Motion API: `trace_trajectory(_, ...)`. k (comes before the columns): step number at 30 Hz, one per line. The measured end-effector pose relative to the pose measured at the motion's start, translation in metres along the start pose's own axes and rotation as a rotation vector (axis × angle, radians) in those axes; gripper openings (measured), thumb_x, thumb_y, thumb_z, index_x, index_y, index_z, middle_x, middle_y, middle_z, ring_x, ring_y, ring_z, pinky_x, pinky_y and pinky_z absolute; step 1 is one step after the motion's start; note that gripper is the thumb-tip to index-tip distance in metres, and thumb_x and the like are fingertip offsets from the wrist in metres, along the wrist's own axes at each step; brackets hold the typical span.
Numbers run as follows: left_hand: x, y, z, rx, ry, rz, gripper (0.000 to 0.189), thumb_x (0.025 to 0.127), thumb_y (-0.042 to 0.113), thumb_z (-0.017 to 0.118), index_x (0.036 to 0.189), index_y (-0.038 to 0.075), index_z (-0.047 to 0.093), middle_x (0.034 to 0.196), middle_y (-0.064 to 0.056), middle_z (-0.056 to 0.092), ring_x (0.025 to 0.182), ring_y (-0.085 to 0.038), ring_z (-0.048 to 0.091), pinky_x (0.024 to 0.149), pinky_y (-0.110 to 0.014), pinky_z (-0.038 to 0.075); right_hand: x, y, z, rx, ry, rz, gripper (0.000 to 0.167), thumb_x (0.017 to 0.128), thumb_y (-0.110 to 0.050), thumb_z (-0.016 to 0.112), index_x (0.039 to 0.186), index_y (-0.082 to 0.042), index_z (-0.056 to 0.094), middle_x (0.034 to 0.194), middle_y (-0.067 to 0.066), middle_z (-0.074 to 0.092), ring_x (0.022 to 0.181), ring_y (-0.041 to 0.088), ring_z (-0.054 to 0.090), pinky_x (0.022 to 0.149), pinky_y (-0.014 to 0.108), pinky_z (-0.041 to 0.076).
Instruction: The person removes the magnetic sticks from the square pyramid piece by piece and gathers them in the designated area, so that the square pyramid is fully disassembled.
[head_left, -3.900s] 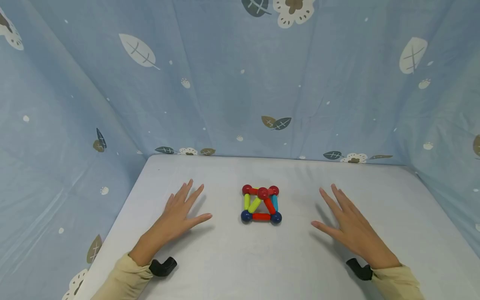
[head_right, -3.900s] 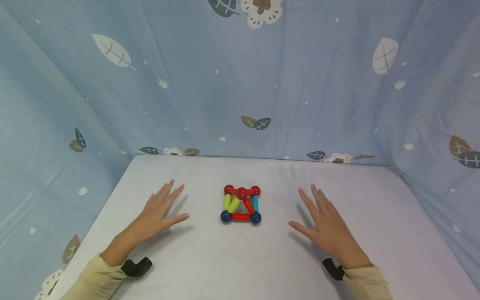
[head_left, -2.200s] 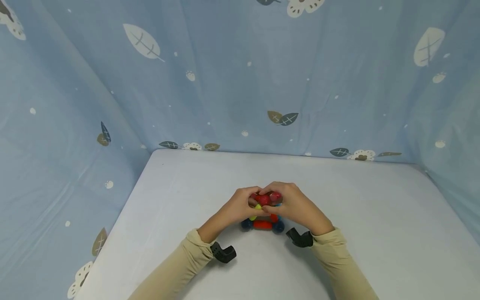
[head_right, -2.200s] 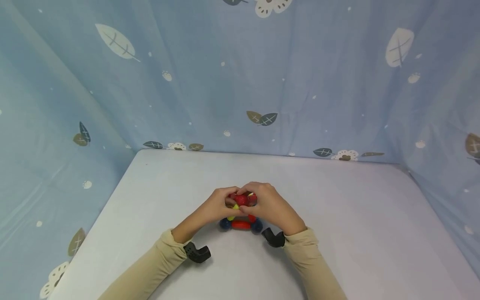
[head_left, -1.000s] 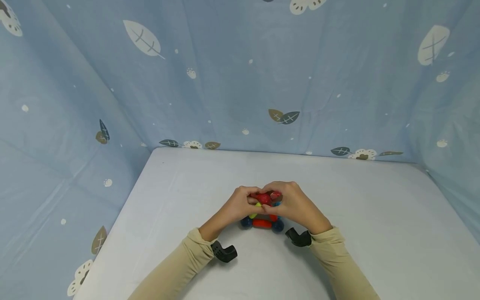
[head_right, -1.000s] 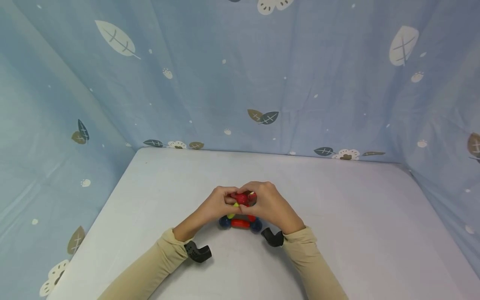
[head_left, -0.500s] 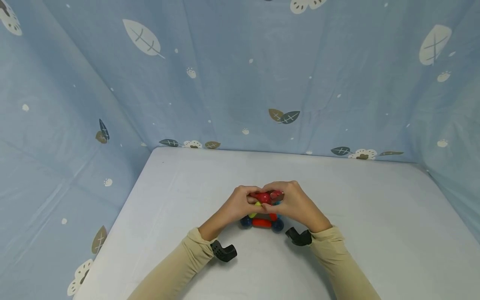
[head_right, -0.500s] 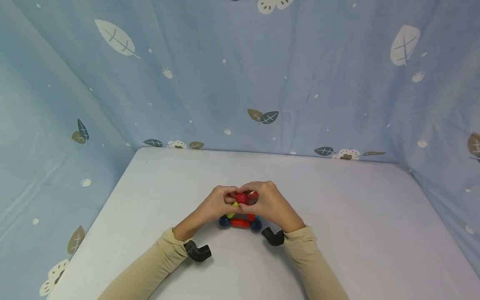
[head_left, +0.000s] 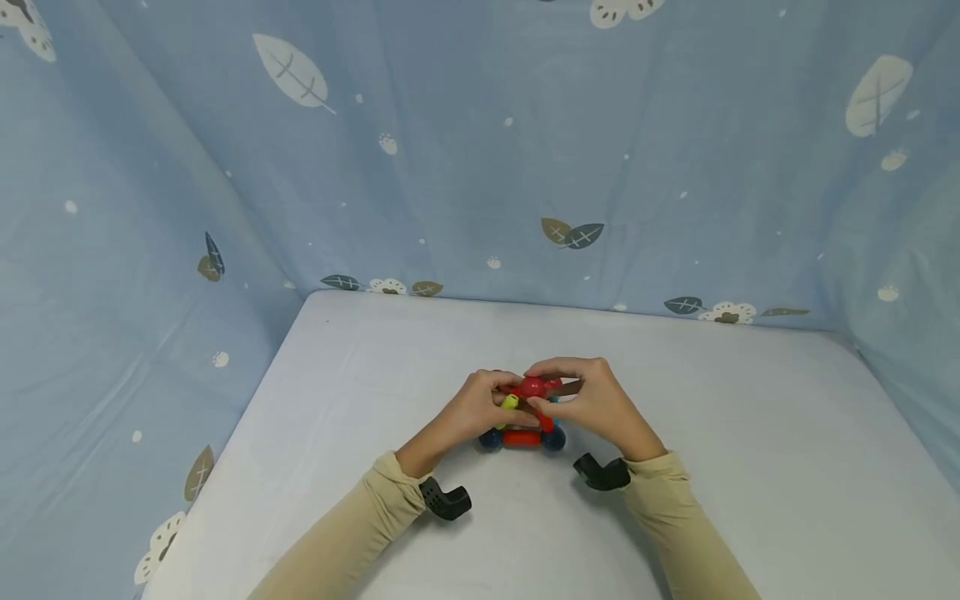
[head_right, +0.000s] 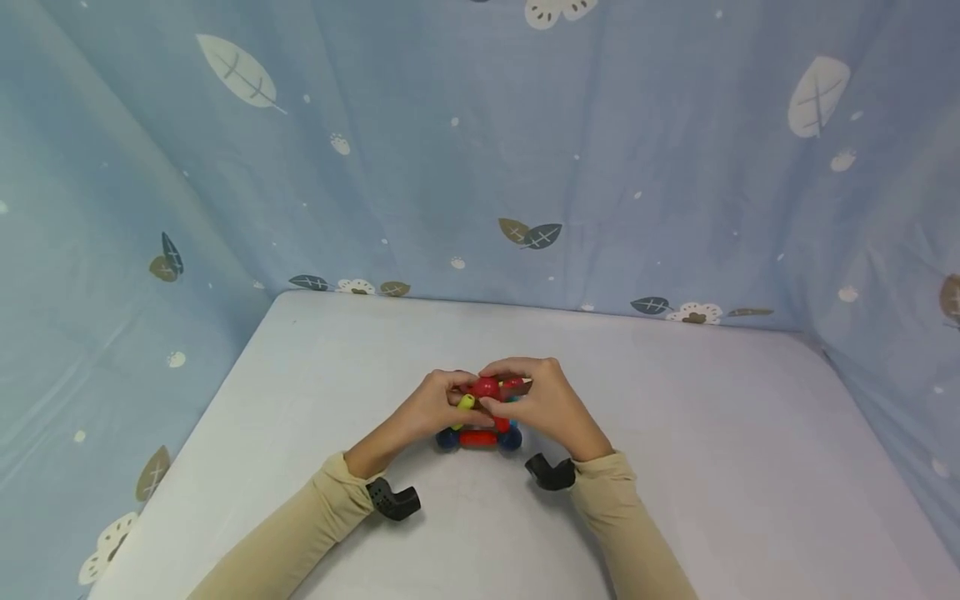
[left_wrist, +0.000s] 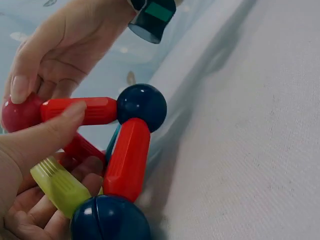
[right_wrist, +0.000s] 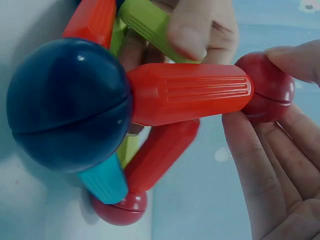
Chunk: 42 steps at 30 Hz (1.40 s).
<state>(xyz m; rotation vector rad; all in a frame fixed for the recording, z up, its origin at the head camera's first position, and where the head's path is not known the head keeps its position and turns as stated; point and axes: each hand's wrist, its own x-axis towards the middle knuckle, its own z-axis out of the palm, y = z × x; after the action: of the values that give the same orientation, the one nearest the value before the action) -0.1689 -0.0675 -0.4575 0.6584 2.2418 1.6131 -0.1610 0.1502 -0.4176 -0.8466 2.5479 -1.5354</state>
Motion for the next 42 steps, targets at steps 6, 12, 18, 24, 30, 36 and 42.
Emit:
trace_trajectory(6, 0.001, 0.001, 0.000, -0.047, 0.009, -0.003, 0.043, 0.087, 0.013, 0.084, 0.127, 0.003, 0.071, 0.120, -0.015, 0.074, 0.090, -0.011, 0.075, 0.080, -0.021, 0.057, 0.001, 0.000, 0.001, -0.003, -0.038, 0.036, 0.031, 0.086, -0.017, 0.085, 0.115, -0.011, 0.076, 0.115, 0.007, 0.076, 0.093, 0.027, 0.074, 0.078, 0.032, 0.063)
trace_trajectory(12, 0.001, 0.001, 0.002, -0.114, 0.003, -0.003, 0.041, 0.089, 0.010, 0.081, 0.127, 0.000, 0.070, 0.118, -0.019, 0.074, 0.095, -0.018, 0.077, 0.081, -0.021, 0.057, 0.001, 0.000, 0.002, -0.003, -0.067, 0.049, 0.030, 0.087, -0.018, 0.084, 0.115, -0.012, 0.075, 0.115, 0.006, 0.075, 0.094, 0.026, 0.073, 0.076, 0.029, 0.063)
trace_trajectory(18, 0.001, 0.000, 0.002, -0.147, 0.002, -0.008, 0.043, 0.089, 0.007, 0.081, 0.129, -0.002, 0.068, 0.120, -0.022, 0.073, 0.096, -0.020, 0.078, 0.081, -0.022, 0.059, 0.001, 0.002, 0.003, -0.012, -0.067, 0.039, 0.031, 0.087, -0.021, 0.084, 0.115, -0.013, 0.075, 0.115, 0.006, 0.075, 0.095, 0.025, 0.073, 0.077, 0.034, 0.063)
trace_trajectory(24, 0.001, -0.001, 0.001, -0.168, -0.002, -0.014, 0.042, 0.088, 0.006, 0.081, 0.128, -0.002, 0.069, 0.119, -0.021, 0.074, 0.097, -0.021, 0.078, 0.082, -0.024, 0.059, 0.002, 0.002, 0.004, 0.028, -0.047, 0.039, 0.031, 0.087, -0.019, 0.085, 0.115, -0.013, 0.075, 0.115, 0.006, 0.075, 0.096, 0.024, 0.073, 0.079, 0.035, 0.063)
trace_trajectory(30, 0.001, 0.000, 0.001, -0.150, -0.001, -0.046, 0.037, 0.087, 0.011, 0.083, 0.122, 0.004, 0.073, 0.117, -0.016, 0.076, 0.094, -0.019, 0.079, 0.083, -0.025, 0.060, 0.000, 0.001, -0.006, 0.109, 0.037, 0.010, 0.032, 0.087, -0.011, 0.083, 0.118, -0.012, 0.074, 0.117, 0.009, 0.074, 0.099, 0.019, 0.075, 0.084, 0.036, 0.063)
trace_trajectory(36, 0.001, -0.001, 0.002, -0.137, 0.016, -0.080, 0.042, 0.085, 0.014, 0.086, 0.125, 0.007, 0.074, 0.120, -0.013, 0.075, 0.087, -0.015, 0.078, 0.078, -0.024, 0.058, -0.001, 0.018, -0.023, 0.121, 0.164, 0.007, 0.035, 0.089, -0.008, 0.081, 0.122, -0.006, 0.072, 0.122, 0.013, 0.071, 0.106, 0.007, 0.072, 0.090, 0.026, 0.060)
trace_trajectory(42, -0.001, 0.002, 0.002, -0.150, 0.017, -0.102, 0.044, 0.084, 0.016, 0.087, 0.125, 0.009, 0.074, 0.113, -0.012, 0.077, 0.078, -0.010, 0.075, 0.072, -0.022, 0.055, -0.003, 0.045, -0.036, 0.077, 0.287, 0.096, 0.036, 0.090, -0.015, 0.082, 0.123, -0.005, 0.073, 0.124, 0.015, 0.072, 0.104, -0.001, 0.071, 0.091, 0.016, 0.056)
